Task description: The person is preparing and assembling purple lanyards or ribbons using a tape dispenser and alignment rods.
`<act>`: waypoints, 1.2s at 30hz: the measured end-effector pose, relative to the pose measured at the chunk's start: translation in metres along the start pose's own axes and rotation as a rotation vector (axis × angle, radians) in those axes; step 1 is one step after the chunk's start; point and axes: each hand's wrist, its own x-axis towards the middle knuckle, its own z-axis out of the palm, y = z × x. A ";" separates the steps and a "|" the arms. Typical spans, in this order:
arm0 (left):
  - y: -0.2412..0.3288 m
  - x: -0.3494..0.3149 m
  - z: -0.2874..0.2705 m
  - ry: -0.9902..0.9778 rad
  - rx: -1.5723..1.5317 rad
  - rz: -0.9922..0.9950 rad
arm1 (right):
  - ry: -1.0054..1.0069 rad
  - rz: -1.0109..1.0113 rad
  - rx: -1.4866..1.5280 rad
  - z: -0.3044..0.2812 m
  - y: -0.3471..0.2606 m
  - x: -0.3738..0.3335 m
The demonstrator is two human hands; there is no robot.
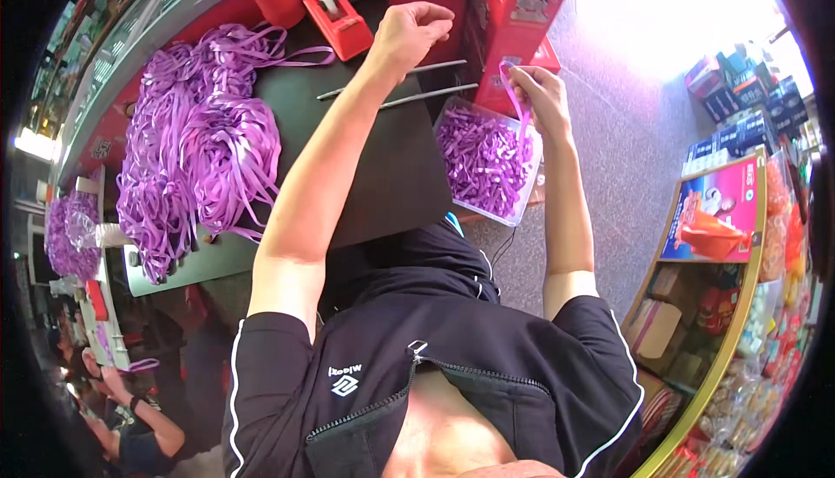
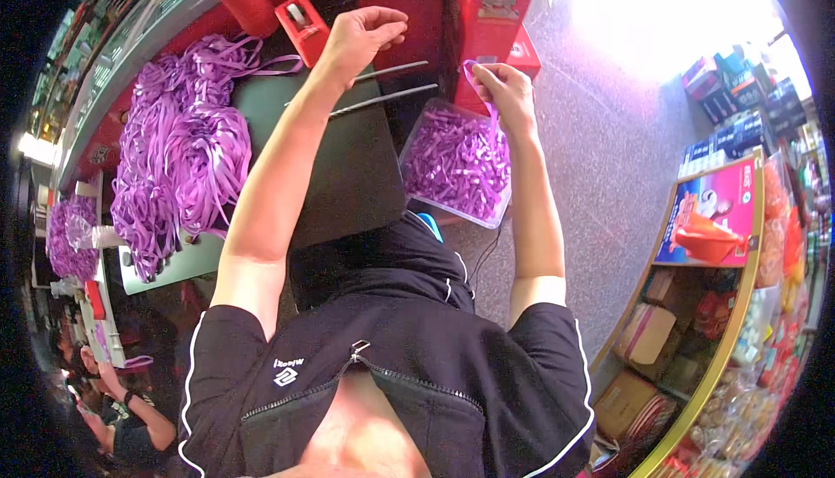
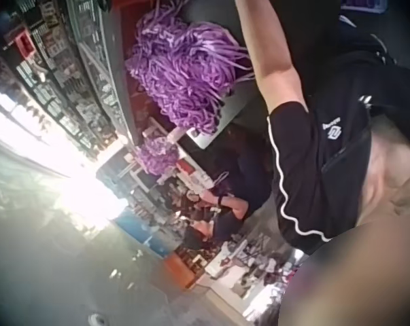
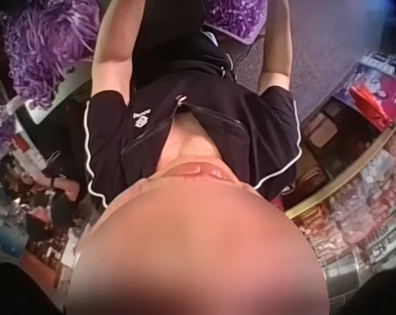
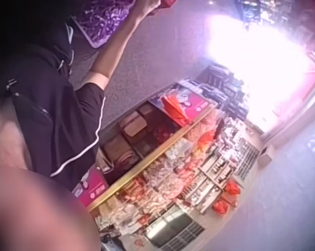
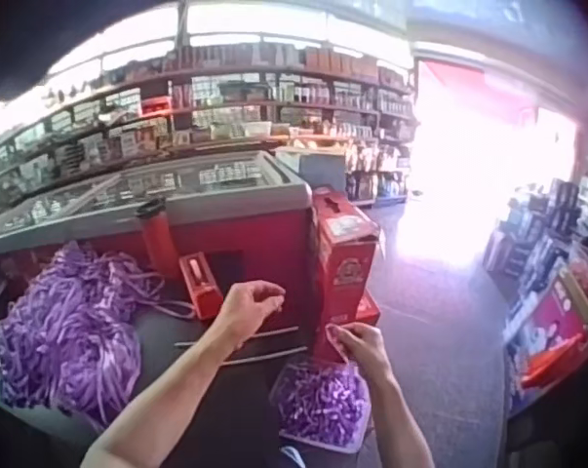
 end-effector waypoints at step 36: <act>-0.036 -0.026 -0.016 -0.074 0.546 0.137 | -0.110 -0.033 0.346 0.085 0.056 -0.005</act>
